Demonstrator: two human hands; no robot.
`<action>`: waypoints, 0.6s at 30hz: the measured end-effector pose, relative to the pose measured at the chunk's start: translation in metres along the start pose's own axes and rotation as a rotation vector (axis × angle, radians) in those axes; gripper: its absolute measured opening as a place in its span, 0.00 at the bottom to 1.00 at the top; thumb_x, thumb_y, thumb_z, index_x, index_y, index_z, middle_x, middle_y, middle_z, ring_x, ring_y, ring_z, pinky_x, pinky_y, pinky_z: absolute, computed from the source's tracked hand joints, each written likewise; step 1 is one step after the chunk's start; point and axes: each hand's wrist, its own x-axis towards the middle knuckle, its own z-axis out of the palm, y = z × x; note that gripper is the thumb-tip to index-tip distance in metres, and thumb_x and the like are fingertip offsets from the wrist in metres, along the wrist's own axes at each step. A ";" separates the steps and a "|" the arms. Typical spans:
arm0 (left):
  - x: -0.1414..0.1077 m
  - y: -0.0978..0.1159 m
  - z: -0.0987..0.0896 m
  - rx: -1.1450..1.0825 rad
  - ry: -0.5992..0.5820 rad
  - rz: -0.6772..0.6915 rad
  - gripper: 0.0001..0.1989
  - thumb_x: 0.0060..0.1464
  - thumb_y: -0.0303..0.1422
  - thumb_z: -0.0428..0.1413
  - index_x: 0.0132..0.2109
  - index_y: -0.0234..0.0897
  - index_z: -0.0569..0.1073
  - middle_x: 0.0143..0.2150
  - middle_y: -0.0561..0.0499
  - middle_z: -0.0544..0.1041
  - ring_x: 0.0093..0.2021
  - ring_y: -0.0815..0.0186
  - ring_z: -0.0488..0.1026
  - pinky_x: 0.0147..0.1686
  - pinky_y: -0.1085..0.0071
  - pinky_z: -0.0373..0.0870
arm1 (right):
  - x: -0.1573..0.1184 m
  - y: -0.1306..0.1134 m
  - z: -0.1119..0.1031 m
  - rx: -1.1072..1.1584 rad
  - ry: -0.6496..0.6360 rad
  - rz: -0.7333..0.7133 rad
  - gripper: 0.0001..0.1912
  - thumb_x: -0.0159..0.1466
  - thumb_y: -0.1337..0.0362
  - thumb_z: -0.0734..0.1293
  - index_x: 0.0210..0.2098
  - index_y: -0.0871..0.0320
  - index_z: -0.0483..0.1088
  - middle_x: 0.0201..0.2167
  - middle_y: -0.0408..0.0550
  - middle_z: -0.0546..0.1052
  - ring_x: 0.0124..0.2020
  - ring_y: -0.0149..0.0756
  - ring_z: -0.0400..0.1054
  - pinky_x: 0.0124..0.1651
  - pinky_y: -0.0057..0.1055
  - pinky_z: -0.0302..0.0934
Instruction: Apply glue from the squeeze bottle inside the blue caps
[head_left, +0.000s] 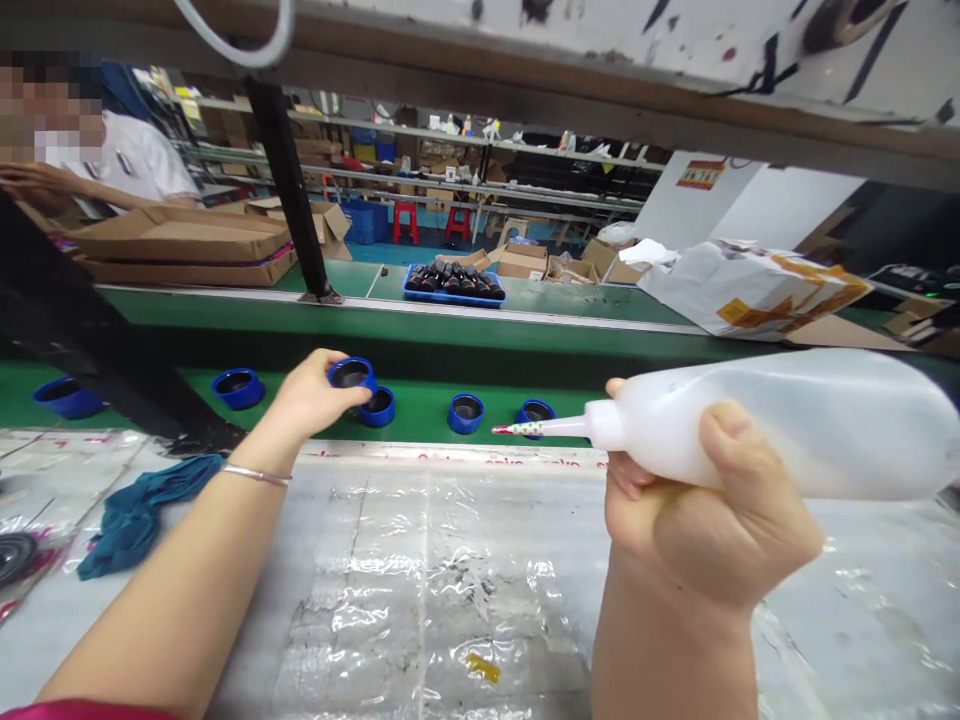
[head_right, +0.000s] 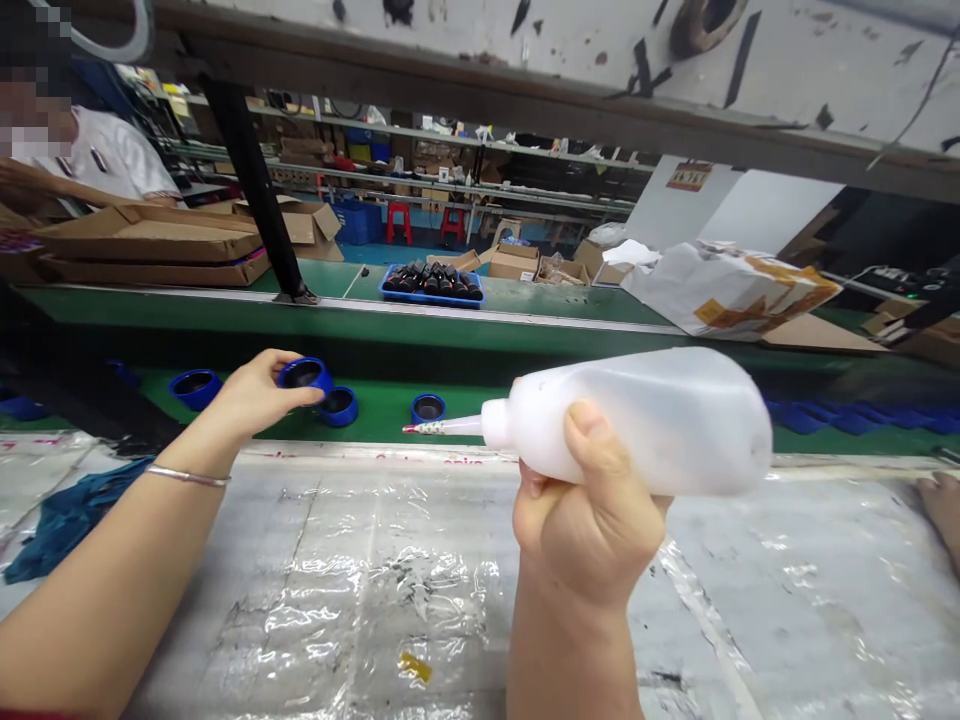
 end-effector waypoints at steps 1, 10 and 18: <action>0.008 -0.009 -0.004 0.040 0.056 -0.053 0.29 0.41 0.37 0.68 0.52 0.37 0.74 0.52 0.40 0.82 0.55 0.42 0.78 0.56 0.51 0.73 | 0.000 0.000 0.000 -0.006 0.007 0.011 0.13 0.42 0.62 0.67 0.15 0.57 0.57 0.22 0.42 0.60 0.14 0.23 0.52 0.09 0.24 0.41; 0.028 -0.044 -0.004 0.148 0.170 -0.160 0.38 0.45 0.33 0.66 0.64 0.30 0.68 0.67 0.30 0.73 0.66 0.37 0.71 0.63 0.49 0.69 | 0.002 0.003 -0.002 0.014 -0.023 0.011 0.12 0.43 0.63 0.67 0.13 0.57 0.58 0.19 0.40 0.58 0.13 0.24 0.51 0.10 0.25 0.41; 0.015 -0.021 0.006 0.120 0.032 -0.014 0.40 0.48 0.41 0.67 0.67 0.35 0.67 0.68 0.37 0.72 0.66 0.46 0.71 0.64 0.58 0.69 | 0.005 0.003 -0.003 0.006 -0.023 -0.025 0.12 0.44 0.62 0.68 0.14 0.57 0.59 0.21 0.44 0.64 0.15 0.30 0.60 0.10 0.24 0.41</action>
